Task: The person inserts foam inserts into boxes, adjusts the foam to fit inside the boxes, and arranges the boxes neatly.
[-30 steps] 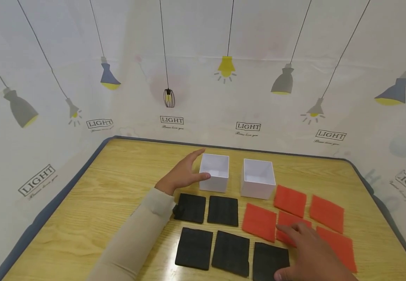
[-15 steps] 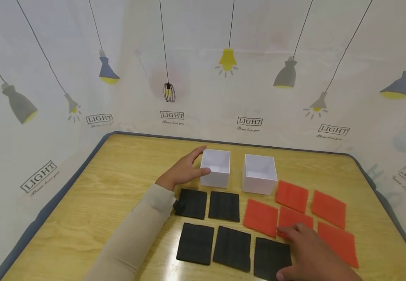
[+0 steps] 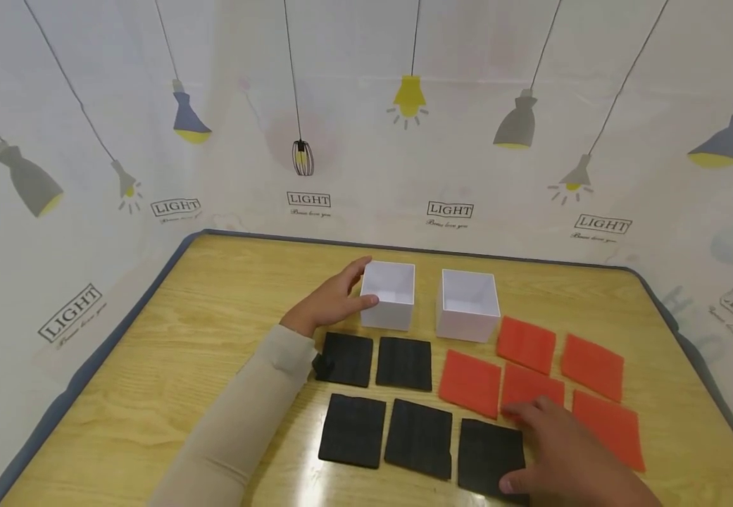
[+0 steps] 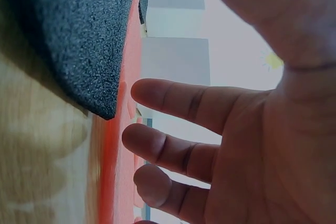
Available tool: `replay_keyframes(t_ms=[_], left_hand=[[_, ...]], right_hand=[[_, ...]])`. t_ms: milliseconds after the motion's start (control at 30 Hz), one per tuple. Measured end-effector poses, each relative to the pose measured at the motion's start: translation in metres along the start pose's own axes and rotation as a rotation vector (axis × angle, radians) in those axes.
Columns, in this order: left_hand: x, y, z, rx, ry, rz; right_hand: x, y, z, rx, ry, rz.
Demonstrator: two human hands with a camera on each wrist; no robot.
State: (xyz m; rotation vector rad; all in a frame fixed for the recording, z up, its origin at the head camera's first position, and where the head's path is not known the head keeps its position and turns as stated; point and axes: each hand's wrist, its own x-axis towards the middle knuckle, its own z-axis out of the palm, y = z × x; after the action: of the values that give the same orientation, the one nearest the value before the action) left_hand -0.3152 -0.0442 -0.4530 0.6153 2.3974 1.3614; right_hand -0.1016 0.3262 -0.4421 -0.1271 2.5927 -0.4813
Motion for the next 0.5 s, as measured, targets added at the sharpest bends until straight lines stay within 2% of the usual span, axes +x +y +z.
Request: replay_keyframes(t_ms=[233, 500], left_hand=[[0.0016, 0.0022, -0.0023, -0.114, -0.057, 0.015], [0.0017, 0.0021, -0.0022, -0.098, -0.072, -0.005]], right_hand=[[0.0004, 0.0003, -0.0024, 0.001, -0.014, 0.006], [0.0004, -0.0037, -0.001, 0.01, -0.083, 0.077]])
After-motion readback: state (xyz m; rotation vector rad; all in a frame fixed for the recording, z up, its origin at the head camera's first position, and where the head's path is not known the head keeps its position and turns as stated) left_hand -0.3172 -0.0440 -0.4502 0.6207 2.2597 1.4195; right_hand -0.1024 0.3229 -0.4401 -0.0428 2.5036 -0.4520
